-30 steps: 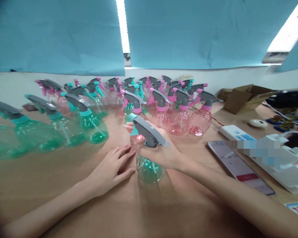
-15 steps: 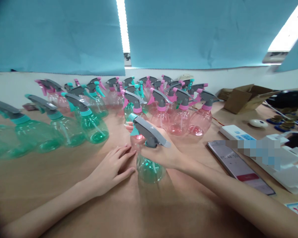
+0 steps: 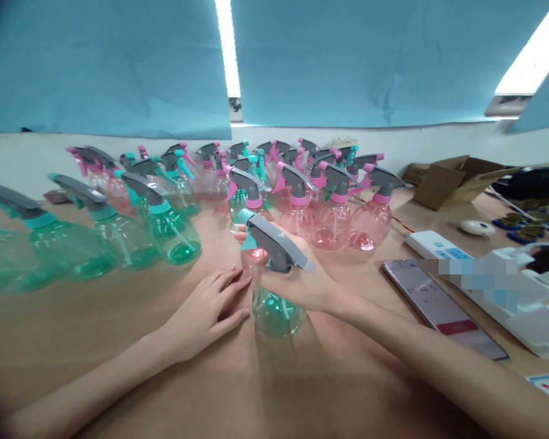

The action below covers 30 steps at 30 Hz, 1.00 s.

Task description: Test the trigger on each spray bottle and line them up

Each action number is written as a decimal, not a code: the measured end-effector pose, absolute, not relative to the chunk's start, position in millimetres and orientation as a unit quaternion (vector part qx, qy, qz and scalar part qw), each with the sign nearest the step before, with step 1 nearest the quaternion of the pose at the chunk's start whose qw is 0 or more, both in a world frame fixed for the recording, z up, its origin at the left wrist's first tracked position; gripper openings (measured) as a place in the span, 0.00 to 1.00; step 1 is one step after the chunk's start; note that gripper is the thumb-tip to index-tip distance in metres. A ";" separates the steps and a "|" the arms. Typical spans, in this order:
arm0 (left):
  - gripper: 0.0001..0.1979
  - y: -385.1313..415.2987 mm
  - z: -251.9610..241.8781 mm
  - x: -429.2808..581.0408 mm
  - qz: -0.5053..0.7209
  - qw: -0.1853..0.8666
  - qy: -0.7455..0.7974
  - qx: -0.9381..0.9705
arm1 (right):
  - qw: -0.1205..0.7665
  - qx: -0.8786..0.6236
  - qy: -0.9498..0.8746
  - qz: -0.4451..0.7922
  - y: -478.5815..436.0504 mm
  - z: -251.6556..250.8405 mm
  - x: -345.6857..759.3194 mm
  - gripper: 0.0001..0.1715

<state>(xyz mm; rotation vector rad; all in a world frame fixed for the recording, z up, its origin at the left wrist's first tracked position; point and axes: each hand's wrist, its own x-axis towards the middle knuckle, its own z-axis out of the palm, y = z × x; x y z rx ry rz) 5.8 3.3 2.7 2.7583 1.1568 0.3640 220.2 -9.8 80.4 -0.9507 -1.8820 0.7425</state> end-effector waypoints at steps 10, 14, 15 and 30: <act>0.25 2.7 2.8 6.5 0.123 0.067 0.383 0.913 | 0.456 -0.392 -0.741 0.297 -10.2 77.5 219.2 0.18; 0.25 3.5 2.5 6.3 0.127 0.064 0.380 0.914 | 0.447 -0.393 -0.742 0.308 -10.0 78.1 219.4 0.24; 0.25 3.6 2.5 6.3 0.127 0.064 0.380 0.914 | 0.444 -0.396 -0.741 0.311 -10.0 78.2 219.5 0.25; 0.25 3.0 1.3 5.6 0.117 0.060 0.383 0.914 | 0.456 -0.352 -0.712 0.400 -7.4 79.6 218.2 0.19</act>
